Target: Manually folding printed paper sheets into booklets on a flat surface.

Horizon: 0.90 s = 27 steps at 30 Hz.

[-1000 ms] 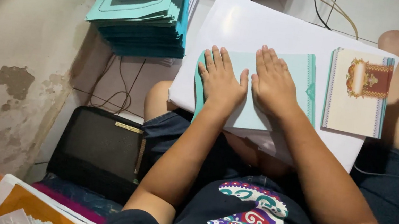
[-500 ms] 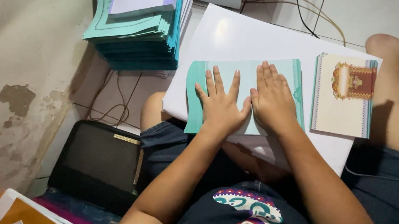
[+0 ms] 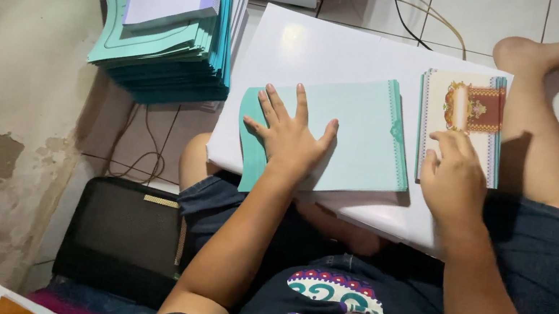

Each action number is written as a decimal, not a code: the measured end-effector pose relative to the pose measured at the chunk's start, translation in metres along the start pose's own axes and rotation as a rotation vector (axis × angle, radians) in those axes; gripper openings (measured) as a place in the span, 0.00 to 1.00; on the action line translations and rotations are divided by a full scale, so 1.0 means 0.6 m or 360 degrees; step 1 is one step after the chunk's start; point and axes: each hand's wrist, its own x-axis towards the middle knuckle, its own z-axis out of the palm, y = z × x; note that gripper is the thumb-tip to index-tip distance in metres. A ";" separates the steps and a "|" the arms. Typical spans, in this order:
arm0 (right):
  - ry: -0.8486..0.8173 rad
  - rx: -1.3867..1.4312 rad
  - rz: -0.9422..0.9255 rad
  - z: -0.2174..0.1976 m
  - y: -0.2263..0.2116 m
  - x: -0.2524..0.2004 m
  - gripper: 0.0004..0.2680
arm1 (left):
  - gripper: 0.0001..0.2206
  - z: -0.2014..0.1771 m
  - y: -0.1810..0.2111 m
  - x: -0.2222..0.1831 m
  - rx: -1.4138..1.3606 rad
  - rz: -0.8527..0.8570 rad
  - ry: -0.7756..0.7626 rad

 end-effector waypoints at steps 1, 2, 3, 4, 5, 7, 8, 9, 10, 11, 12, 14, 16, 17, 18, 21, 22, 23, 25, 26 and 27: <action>-0.0008 -0.0001 0.0002 -0.001 0.008 0.007 0.11 | 0.42 0.002 0.000 0.001 0.0000 -0.0002 -0.0008; -0.0161 -0.0134 0.0082 -0.004 0.016 0.012 0.15 | 0.42 0.004 0.001 0.004 0.0021 -0.0007 -0.0007; -0.0314 -0.0266 0.0163 -0.006 0.025 0.018 0.19 | 0.42 0.007 0.002 0.006 0.0042 -0.0011 -0.0007; -0.0309 -0.0267 0.0166 -0.023 0.021 0.022 0.19 | 0.42 0.015 0.000 0.012 0.0041 -0.0006 -0.0004; -0.0484 -0.0165 0.0120 -0.040 0.017 0.026 0.26 | 0.43 0.023 -0.002 0.019 0.0007 0.0051 0.0105; -0.0693 -0.0049 0.0089 -0.059 0.011 0.019 0.32 | 0.43 0.035 -0.009 0.014 -0.0014 0.0100 0.0176; -0.0650 -0.0026 0.0025 -0.066 0.012 0.021 0.32 | 0.43 0.033 -0.007 0.014 -0.0046 0.0108 0.0179; -0.0606 -0.0003 -0.0038 -0.072 0.011 0.023 0.31 | 0.43 0.031 -0.006 0.014 -0.0078 0.0116 0.0181; -0.0603 -0.0002 -0.0031 -0.078 0.009 0.022 0.31 | 0.43 0.032 -0.006 0.016 -0.0076 0.0123 0.0179; -0.0549 0.0008 -0.0039 -0.084 0.005 0.021 0.29 | 0.43 0.033 -0.007 0.018 -0.0064 0.0117 0.0182; -0.0501 0.0015 -0.0052 -0.090 0.001 0.020 0.26 | 0.43 0.035 -0.008 0.017 -0.0054 0.0105 0.0182; -0.0530 -0.0063 -0.0035 -0.090 0.005 0.022 0.26 | 0.43 0.036 -0.008 0.019 -0.0046 0.0104 0.0180; -0.0557 -0.0138 -0.0022 -0.092 0.013 0.023 0.26 | 0.43 0.037 -0.008 0.019 -0.0035 0.0099 0.0183; -0.0552 -0.0023 -0.0041 -0.095 0.019 0.023 0.23 | 0.43 0.036 -0.008 0.018 -0.0038 0.0107 0.0192; -0.0545 0.0090 -0.0059 -0.099 0.025 0.023 0.20 | 0.43 0.036 -0.007 0.018 -0.0044 0.0117 0.0203; -0.0536 0.0088 -0.0082 -0.094 0.043 0.022 0.15 | 0.43 0.042 -0.011 0.018 -0.0078 0.0153 0.0254; -0.0525 0.0085 -0.0083 -0.096 0.039 0.020 0.15 | 0.43 0.047 -0.013 0.019 -0.0081 0.0159 0.0263; -0.0441 0.0096 -0.0058 -0.098 0.033 0.016 0.15 | 0.42 0.052 -0.014 0.019 -0.0095 0.0180 0.0327; -0.0347 0.0102 -0.0039 -0.105 0.017 0.009 0.14 | 0.42 0.057 -0.015 0.015 -0.0115 0.0204 0.0402; -0.0291 -0.0047 0.0070 -0.108 0.005 0.010 0.11 | 0.40 0.056 -0.015 0.013 -0.0122 0.0236 0.0421; -0.0232 -0.0195 0.0181 -0.110 -0.008 0.010 0.09 | 0.39 0.055 -0.016 0.012 -0.0129 0.0269 0.0441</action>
